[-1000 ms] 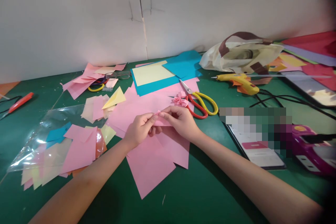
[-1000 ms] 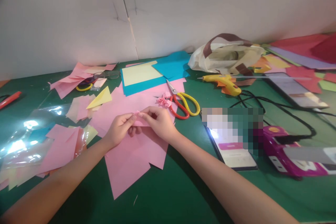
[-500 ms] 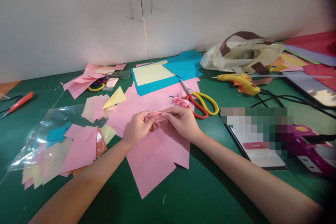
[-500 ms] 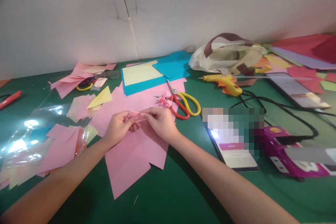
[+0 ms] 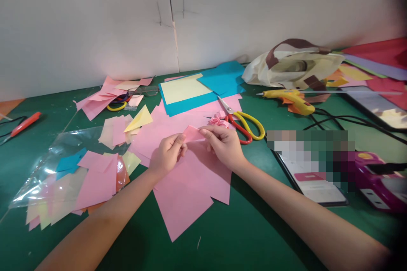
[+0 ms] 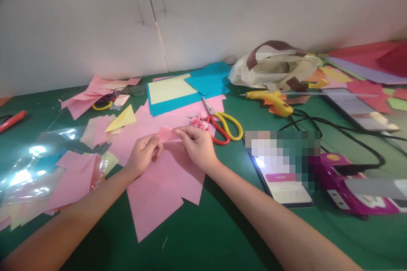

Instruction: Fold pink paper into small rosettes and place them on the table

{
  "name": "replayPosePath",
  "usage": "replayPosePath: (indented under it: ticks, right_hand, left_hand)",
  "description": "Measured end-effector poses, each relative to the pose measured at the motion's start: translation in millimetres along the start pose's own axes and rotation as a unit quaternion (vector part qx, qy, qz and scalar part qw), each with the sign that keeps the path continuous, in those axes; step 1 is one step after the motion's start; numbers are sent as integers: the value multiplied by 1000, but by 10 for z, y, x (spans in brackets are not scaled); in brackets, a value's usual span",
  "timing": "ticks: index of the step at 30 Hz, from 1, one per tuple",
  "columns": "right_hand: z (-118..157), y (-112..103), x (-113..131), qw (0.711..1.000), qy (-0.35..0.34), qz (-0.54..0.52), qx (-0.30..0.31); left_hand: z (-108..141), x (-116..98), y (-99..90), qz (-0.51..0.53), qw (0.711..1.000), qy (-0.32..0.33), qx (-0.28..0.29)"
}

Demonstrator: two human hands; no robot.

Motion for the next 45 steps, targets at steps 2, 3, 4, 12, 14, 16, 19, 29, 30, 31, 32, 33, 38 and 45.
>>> replayPosePath:
  ticks: [2, 3, 4, 12, 14, 16, 19, 29, 30, 31, 32, 33, 38, 45]
  right_hand:
    - [-2, -11, 7, 1000, -2, -7, -1]
    - [-4, -21, 9, 1000, -2, -15, -2]
    - [-4, -33, 9, 1000, 0, -26, -4]
    - [41, -10, 150, 997, -71, 10, 12]
    - [48, 17, 164, 996, -79, 38, 19]
    - [45, 14, 184, 995, -86, 52, 12]
    - [38, -13, 234, 992, -105, 71, -9]
    - [99, 57, 442, 957, -249, 147, 6]
    - [102, 64, 442, 955, -258, 146, 11]
    - [101, 71, 431, 954, -262, 147, 17]
    - [98, 78, 413, 953, -262, 153, 22]
    - [93, 82, 393, 951, -261, 162, 25]
    - [86, 102, 333, 947, -259, 184, 41]
    - [9, 117, 216, 975, -173, 119, 73]
  left_hand:
    - [6, 28, 34, 26, 999, -10, 18]
    - [10, 41, 53, 40, 999, -14, 28]
    - [15, 52, 67, 53, 998, -18, 36]
    - [17, 58, 75, 113, 993, -29, 36]
    - [13, 65, 106, 95, 993, -41, 48]
    - [9, 71, 99, 59, 996, -48, 44]
    - [2, 58, 7, 13, 999, -40, -3]
    - [-32, 111, -67, 81, 995, -35, -42]
    - [-32, 118, -53, 88, 995, -38, -34]
    - [-31, 119, -50, 93, 994, -40, -32]
    - [-30, 114, -52, 96, 994, -41, -33]
    - [-30, 104, -55, 102, 993, -40, -34]
    - [-45, 121, -78, 159, 984, -59, -48]
    - [-43, 137, -144, 143, 984, -54, -91]
Point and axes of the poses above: each hand's wrist, its own z-axis away from the middle knuckle, its own y-axis out of the palm, x = y × z, the point moved 9 cm from there along -z, towards the middle knuckle, and after that the axes turned 4 degrees about z, right-handed, at the moved point
